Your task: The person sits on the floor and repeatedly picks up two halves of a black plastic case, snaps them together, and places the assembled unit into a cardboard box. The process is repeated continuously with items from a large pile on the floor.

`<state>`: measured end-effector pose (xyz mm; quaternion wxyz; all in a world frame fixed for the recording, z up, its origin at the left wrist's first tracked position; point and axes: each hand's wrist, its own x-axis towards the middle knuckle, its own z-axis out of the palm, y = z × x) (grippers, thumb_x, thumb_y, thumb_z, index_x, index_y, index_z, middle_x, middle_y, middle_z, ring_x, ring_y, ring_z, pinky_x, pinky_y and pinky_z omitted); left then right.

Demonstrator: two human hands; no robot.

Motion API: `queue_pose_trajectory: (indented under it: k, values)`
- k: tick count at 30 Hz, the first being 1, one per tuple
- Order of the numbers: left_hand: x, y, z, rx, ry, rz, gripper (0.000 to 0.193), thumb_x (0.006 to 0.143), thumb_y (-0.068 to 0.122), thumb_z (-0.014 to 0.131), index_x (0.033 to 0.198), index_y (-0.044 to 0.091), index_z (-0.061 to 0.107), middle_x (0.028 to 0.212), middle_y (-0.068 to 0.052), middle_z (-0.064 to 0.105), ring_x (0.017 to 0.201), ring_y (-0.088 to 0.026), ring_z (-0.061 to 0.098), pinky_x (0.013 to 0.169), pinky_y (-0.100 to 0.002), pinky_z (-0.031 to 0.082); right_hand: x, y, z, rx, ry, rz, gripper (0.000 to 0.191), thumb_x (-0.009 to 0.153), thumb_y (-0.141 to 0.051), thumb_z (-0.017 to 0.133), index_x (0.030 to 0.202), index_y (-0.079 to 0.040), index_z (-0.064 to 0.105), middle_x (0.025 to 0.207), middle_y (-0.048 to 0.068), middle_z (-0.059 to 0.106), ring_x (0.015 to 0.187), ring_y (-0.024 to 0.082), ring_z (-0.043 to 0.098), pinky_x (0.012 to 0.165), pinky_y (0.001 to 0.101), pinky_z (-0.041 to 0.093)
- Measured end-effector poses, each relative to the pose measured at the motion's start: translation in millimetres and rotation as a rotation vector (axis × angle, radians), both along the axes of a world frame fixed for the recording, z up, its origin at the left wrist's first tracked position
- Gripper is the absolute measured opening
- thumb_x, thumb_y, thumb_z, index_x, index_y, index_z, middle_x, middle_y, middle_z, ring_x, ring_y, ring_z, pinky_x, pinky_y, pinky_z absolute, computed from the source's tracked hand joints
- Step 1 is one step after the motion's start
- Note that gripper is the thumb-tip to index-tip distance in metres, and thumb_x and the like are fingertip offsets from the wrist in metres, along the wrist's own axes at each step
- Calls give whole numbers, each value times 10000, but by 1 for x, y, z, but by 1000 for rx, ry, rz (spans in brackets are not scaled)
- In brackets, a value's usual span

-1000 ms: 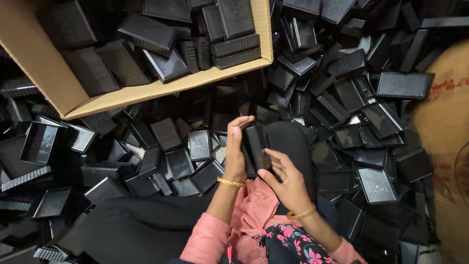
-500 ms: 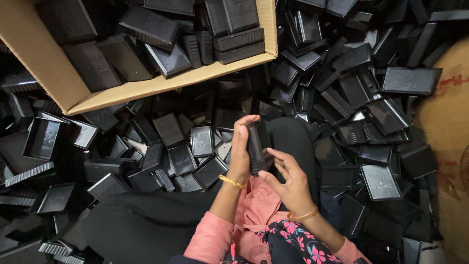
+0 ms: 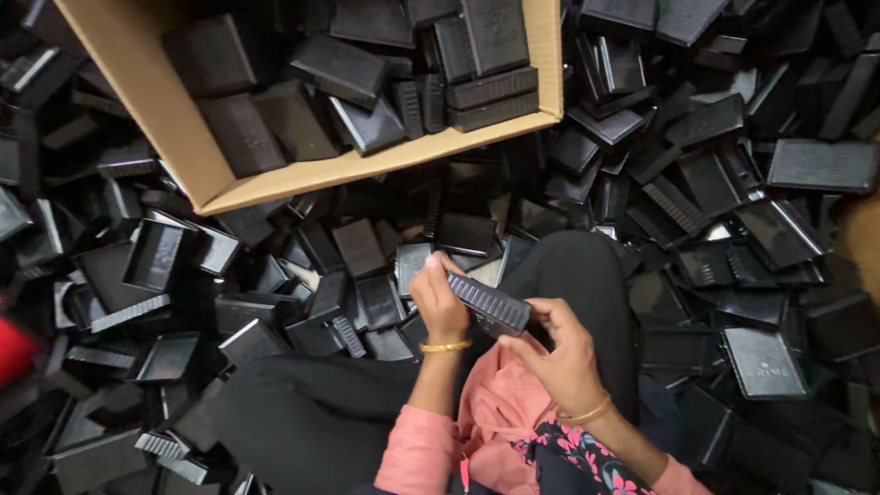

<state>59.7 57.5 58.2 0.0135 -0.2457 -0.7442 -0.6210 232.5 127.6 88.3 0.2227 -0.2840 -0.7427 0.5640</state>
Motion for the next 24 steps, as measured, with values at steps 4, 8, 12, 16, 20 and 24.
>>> queue_pose_trajectory:
  k: [4,8,12,16,20,24]
  values:
    - [2,-1,19,87,-75,29,527,1076,260,330,660,30,557,589,-119,562,544,-286,542,586,-412,407,-3,0,16,352,-18,-58,369,737,-104,904,1013,-19,675,979,61,741,951,177,760,872,287,588]
    - [-18,-5,73,55,209,-273,400,1057,204,416,716,33,536,679,-130,539,645,-296,560,638,-409,418,-1,1,28,-73,67,61,372,797,-11,813,1129,27,650,1048,97,756,980,191,741,898,320,594]
    - [-119,-14,162,223,739,188,299,1198,151,385,1305,-117,466,1280,-234,566,1241,-335,542,1104,-433,376,9,13,22,-265,161,117,408,859,7,697,1247,26,573,1252,80,674,1174,145,665,1013,309,538]
    - [-157,-50,198,396,623,146,229,1155,170,378,1197,-4,520,1111,-121,558,1023,-174,566,929,-310,458,-4,47,-3,-254,22,94,267,928,-24,678,1192,17,679,1180,92,723,1112,136,678,948,314,561]
    - [-108,-22,70,-120,580,11,109,988,129,564,898,90,610,856,-109,646,811,-306,632,747,-443,519,-57,79,-32,167,-171,101,238,921,-130,722,1144,-46,727,1116,89,756,1013,177,731,895,334,586]
    - [-71,2,-109,-1109,-100,-74,920,851,689,682,1579,259,320,1604,-237,192,1403,-473,348,1056,-657,395,-98,87,-39,396,-491,205,236,905,-147,718,1125,-69,745,1162,142,724,1009,325,709,893,423,580]
